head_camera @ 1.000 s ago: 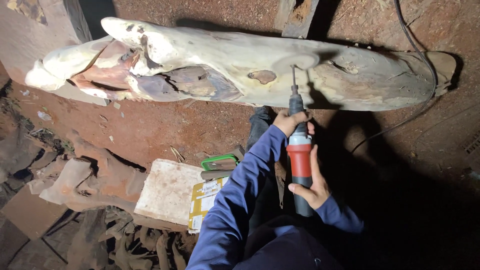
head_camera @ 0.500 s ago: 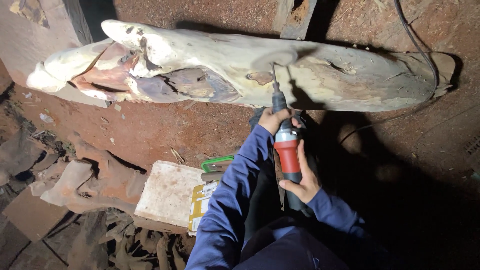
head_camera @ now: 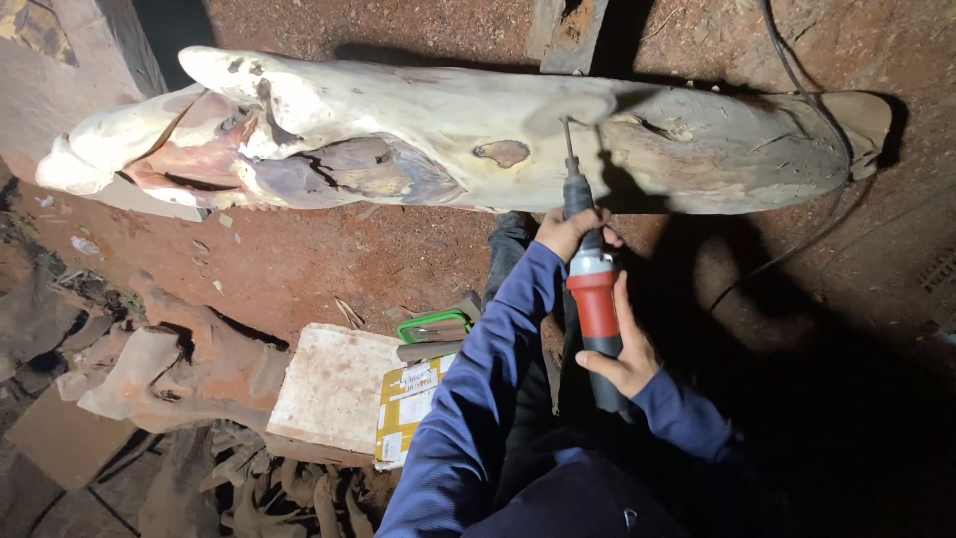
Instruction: Sanding a large wood carving using an angle grinder with a sanding disc attachment.
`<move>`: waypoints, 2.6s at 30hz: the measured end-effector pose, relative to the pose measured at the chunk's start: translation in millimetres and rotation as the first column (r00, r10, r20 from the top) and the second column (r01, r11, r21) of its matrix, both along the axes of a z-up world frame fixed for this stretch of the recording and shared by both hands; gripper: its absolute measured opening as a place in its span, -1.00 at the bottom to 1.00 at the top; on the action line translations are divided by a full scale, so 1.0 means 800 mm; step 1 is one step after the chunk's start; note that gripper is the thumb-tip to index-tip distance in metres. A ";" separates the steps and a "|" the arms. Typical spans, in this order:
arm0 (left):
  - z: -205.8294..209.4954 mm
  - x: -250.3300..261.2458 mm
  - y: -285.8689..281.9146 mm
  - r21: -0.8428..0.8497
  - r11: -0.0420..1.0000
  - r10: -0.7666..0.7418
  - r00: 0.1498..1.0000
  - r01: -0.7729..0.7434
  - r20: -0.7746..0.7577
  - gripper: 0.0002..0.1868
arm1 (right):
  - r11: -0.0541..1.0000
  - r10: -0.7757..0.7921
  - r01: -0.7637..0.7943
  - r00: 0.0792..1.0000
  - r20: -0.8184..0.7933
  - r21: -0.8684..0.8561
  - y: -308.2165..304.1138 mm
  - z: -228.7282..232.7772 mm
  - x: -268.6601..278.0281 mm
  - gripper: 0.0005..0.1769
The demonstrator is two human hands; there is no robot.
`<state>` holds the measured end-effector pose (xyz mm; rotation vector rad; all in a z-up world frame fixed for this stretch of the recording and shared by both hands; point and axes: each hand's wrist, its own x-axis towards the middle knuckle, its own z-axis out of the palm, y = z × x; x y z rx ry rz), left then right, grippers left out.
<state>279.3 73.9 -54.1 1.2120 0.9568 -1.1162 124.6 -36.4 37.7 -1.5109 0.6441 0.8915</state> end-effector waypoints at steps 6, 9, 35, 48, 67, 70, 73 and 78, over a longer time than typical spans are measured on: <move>-0.004 0.009 -0.010 0.037 0.999 -0.038 0.999 0.038 0.002 -0.66 | 1.000 -0.026 0.026 1.000 0.011 -0.003 -0.008 -0.003 0.004 0.45; -0.011 0.000 -0.022 0.052 0.998 -0.040 0.999 0.041 -0.016 -0.66 | 1.000 -0.028 0.028 0.999 -0.022 -0.013 -0.017 -0.001 0.005 0.45; -0.020 0.002 0.009 -0.060 0.977 0.211 0.975 -0.207 0.068 -0.77 | 0.998 0.042 -0.042 0.999 0.017 0.053 -0.024 -0.020 0.036 0.43; -0.032 -0.021 0.030 -0.072 0.964 0.265 0.957 -0.258 0.116 -0.80 | 0.997 0.008 -0.010 1.000 0.017 0.080 -0.005 -0.028 0.005 0.41; -0.010 -0.011 0.082 -0.082 0.964 0.266 0.942 -0.254 0.205 -0.80 | 0.969 0.225 -0.168 0.905 0.361 -0.182 0.058 -0.036 -0.010 0.36; -0.012 -0.008 0.108 -0.076 0.966 0.256 0.941 -0.245 0.221 -0.79 | 0.975 0.208 -0.166 0.912 0.353 -0.146 0.075 -0.026 0.014 0.34; -0.013 -0.004 0.138 -0.064 0.958 0.285 0.936 -0.278 0.208 -0.79 | 0.983 0.180 -0.158 0.937 0.298 -0.095 0.101 -0.014 0.036 0.33; 0.004 0.005 0.180 -0.127 0.964 0.257 0.944 -0.234 0.207 -0.79 | 0.985 0.167 -0.154 0.966 0.195 -0.078 0.145 0.008 0.041 0.36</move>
